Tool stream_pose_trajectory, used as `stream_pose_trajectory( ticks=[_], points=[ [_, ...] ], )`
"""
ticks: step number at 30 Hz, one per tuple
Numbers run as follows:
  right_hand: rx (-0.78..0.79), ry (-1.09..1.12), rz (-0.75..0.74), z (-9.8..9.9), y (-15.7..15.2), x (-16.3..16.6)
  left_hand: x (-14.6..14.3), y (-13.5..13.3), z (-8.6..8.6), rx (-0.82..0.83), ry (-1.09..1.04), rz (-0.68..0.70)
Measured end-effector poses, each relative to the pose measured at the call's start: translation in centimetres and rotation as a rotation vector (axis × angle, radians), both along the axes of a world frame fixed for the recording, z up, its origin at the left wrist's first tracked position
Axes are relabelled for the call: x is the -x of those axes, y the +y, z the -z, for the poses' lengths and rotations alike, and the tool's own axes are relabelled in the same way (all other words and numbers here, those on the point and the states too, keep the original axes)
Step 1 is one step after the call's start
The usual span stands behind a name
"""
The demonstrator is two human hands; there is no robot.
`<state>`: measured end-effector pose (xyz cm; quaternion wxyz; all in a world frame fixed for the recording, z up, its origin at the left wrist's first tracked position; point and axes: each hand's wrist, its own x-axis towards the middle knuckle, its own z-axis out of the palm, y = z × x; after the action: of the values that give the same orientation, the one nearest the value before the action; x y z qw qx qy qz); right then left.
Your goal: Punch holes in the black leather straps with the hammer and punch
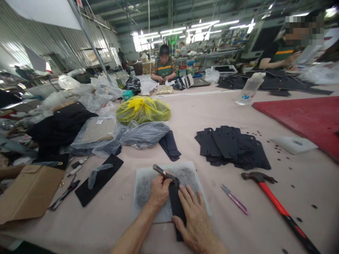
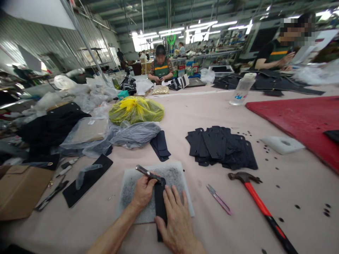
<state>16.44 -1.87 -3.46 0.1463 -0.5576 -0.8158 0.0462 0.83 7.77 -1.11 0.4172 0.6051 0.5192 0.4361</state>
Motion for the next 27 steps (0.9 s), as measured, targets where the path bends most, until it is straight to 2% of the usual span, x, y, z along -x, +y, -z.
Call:
stream_pose_trajectory(
  ticks=[20, 27],
  points=[
    [0.02, 0.143, 0.014, 0.1, 0.5, -0.4, -0.6, -0.4, -0.5, -0.008, 0.194, 0.002],
    [-0.022, 0.171, 0.072, 0.8, 0.2, 0.9, -0.9, -0.6, -0.5, -0.026, 0.275, -0.018]
  ],
)
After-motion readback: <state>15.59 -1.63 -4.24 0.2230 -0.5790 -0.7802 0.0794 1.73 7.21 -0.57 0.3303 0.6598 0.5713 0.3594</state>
